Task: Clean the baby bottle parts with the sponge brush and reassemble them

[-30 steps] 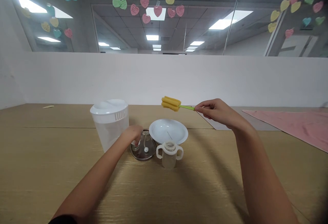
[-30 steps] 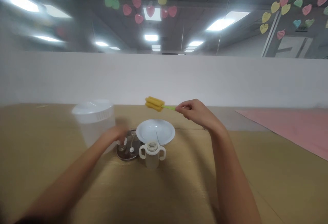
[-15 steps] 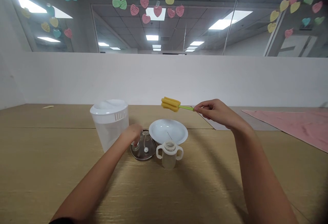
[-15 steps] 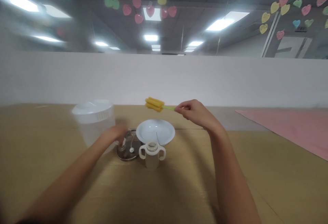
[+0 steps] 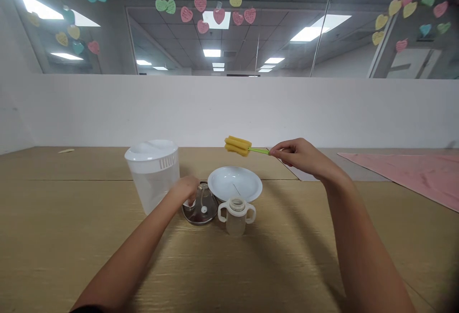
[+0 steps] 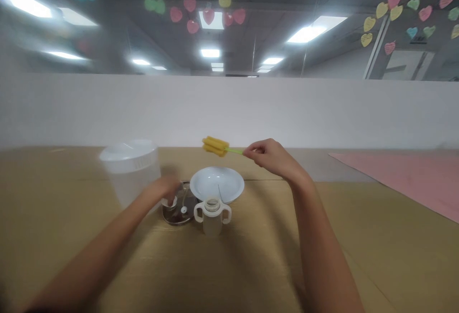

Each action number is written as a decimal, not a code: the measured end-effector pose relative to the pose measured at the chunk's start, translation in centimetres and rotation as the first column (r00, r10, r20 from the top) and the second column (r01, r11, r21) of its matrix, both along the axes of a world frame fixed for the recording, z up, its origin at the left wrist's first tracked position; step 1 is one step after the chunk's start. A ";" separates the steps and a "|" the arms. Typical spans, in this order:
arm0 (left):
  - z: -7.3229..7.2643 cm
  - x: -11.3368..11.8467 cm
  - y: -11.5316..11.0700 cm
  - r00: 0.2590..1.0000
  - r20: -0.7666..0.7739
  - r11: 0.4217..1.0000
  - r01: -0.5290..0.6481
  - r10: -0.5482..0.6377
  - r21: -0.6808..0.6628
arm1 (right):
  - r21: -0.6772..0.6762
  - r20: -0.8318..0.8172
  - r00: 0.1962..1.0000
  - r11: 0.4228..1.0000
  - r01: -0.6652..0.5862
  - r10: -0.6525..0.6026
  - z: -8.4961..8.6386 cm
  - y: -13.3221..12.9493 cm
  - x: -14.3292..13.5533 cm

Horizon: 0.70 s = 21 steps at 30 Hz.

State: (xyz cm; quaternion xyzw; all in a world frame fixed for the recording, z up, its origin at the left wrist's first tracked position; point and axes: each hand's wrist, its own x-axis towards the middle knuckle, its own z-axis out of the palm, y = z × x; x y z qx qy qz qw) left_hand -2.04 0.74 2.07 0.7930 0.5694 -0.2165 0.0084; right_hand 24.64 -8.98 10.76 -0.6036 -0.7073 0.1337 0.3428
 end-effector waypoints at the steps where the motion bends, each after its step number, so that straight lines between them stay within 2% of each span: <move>1: 0.1 0.0 -0.1 1.000 -0.004 1.000 -0.004 0.004 -0.002 | 0.000 0.002 1.000 1.000 0.001 -0.001 0.0 0.0 0.0; 13: 0.7 0.0 -0.8 1.000 -0.012 0.997 0.013 -0.012 0.071 | 0.004 0.001 1.000 1.000 0.008 -0.008 -0.1 0.0 0.0; 17: 0.0 0.0 -0.6 0.999 -0.010 0.997 0.031 -0.030 0.074 | -0.002 0.007 1.000 1.000 0.013 -0.013 -0.1 0.0 0.0; 21: -1.3 -0.1 0.1 0.999 0.029 0.998 0.023 -0.025 0.060 | -0.002 0.016 1.000 1.000 0.010 -0.010 0.0 -0.1 0.0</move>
